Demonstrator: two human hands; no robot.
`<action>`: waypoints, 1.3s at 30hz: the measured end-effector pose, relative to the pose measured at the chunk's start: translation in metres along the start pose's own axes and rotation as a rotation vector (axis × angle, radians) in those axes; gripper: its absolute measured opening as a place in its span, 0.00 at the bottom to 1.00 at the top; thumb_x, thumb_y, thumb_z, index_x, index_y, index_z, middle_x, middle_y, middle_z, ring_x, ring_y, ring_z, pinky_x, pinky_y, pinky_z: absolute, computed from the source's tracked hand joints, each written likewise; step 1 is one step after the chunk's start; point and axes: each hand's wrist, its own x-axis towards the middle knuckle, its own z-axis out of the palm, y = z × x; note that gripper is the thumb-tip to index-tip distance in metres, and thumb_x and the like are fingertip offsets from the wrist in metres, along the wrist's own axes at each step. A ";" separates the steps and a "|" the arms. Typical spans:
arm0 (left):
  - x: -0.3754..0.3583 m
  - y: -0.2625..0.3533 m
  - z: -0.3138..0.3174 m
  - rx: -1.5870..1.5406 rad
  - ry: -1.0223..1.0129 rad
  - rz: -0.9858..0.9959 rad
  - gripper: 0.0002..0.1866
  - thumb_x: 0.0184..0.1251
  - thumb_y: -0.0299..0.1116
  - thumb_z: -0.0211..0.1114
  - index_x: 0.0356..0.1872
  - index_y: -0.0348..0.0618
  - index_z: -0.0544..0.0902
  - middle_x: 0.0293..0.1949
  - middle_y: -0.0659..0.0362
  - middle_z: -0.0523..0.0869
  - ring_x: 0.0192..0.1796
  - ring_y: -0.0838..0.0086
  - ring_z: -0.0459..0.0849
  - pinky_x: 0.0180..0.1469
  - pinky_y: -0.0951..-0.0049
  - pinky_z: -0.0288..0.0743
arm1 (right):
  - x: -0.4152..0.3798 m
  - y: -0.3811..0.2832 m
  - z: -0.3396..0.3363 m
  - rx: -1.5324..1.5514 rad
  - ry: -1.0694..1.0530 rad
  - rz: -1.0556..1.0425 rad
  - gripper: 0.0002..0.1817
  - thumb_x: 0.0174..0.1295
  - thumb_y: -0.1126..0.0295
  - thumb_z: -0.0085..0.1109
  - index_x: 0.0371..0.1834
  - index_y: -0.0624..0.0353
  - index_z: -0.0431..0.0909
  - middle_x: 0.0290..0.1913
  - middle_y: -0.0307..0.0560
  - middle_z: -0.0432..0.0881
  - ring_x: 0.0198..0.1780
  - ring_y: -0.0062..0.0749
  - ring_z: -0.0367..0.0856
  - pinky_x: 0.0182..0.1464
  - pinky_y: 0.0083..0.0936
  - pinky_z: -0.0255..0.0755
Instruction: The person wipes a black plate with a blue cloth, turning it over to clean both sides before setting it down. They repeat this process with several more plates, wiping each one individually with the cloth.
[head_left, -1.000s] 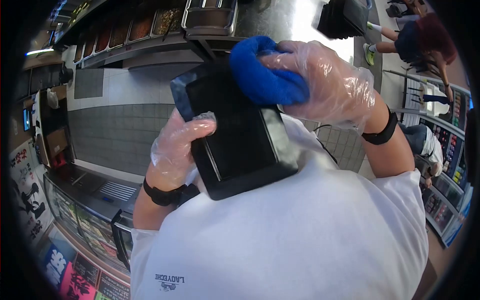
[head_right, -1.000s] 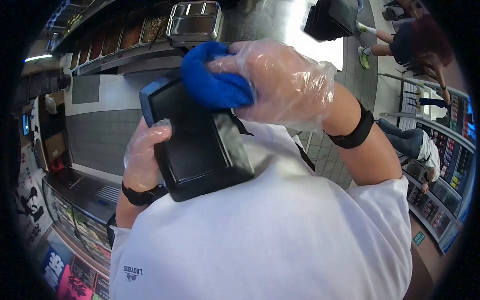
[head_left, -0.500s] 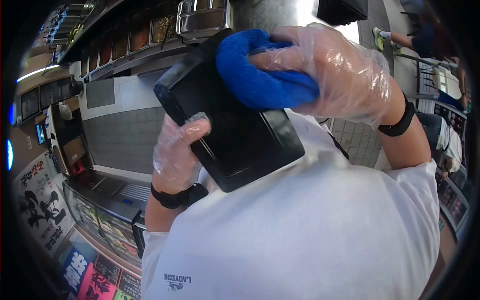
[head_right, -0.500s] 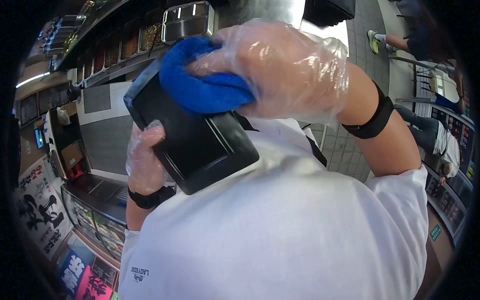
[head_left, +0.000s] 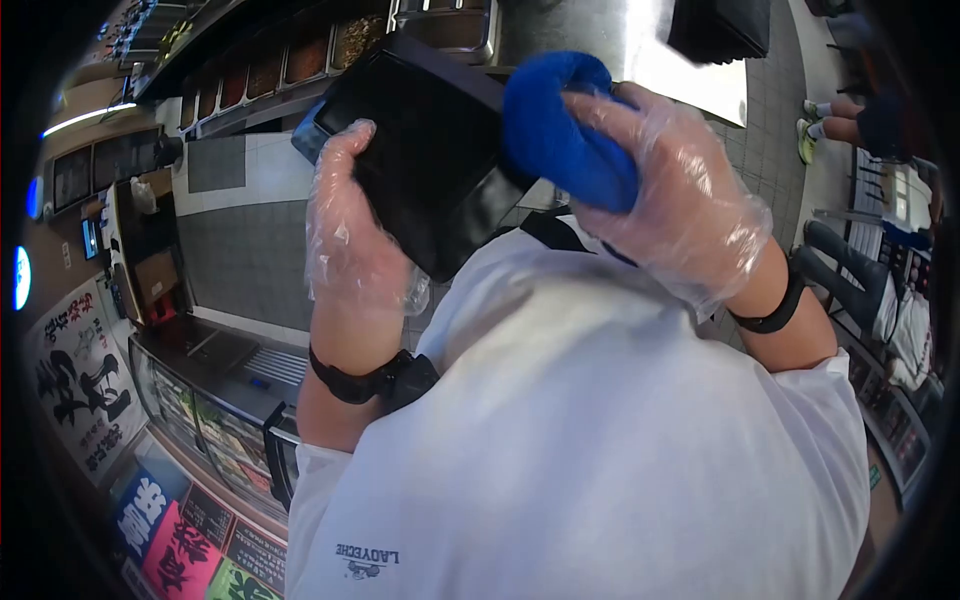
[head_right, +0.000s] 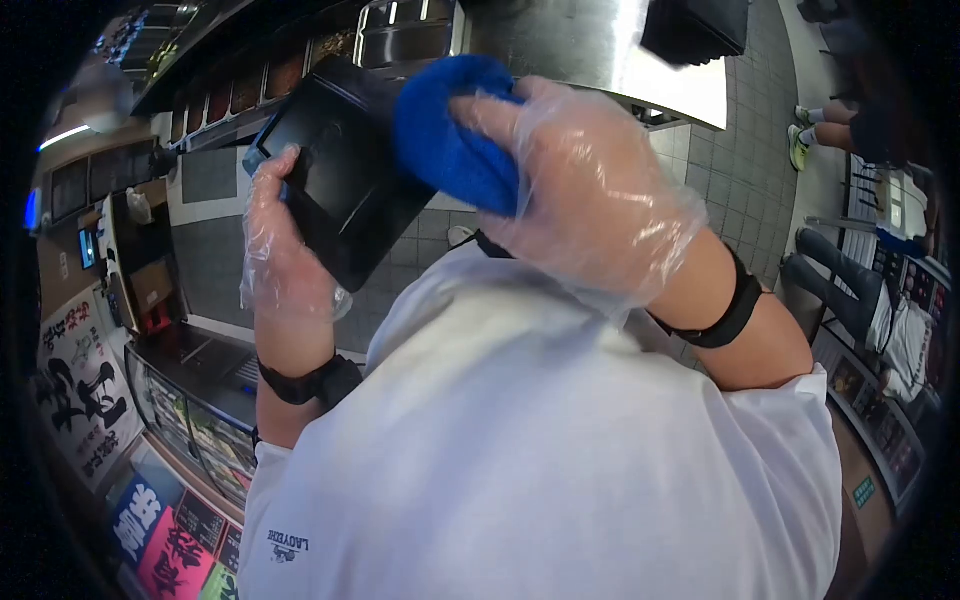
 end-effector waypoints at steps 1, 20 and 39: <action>0.001 0.002 -0.002 -0.003 0.010 -0.007 0.17 0.71 0.32 0.66 0.57 0.39 0.84 0.55 0.50 0.91 0.56 0.56 0.91 0.64 0.51 0.87 | 0.003 -0.003 0.000 0.003 -0.002 -0.004 0.35 0.48 0.73 0.77 0.66 0.56 0.83 0.49 0.60 0.85 0.46 0.57 0.87 0.51 0.43 0.81; -0.003 0.040 -0.086 -0.227 0.019 0.374 0.15 0.67 0.31 0.72 0.52 0.39 0.86 0.48 0.52 0.92 0.49 0.61 0.92 0.56 0.61 0.89 | 0.051 -0.080 0.066 -0.064 -0.044 -0.206 0.28 0.49 0.67 0.82 0.56 0.55 0.86 0.44 0.59 0.87 0.44 0.56 0.89 0.46 0.44 0.85; -0.009 0.057 -0.147 -0.071 -0.043 0.156 0.13 0.69 0.30 0.74 0.51 0.41 0.87 0.50 0.55 0.89 0.51 0.64 0.90 0.53 0.63 0.87 | 0.031 -0.128 0.111 -0.275 -0.050 -0.201 0.34 0.45 0.68 0.83 0.60 0.52 0.84 0.47 0.53 0.84 0.42 0.54 0.87 0.43 0.43 0.84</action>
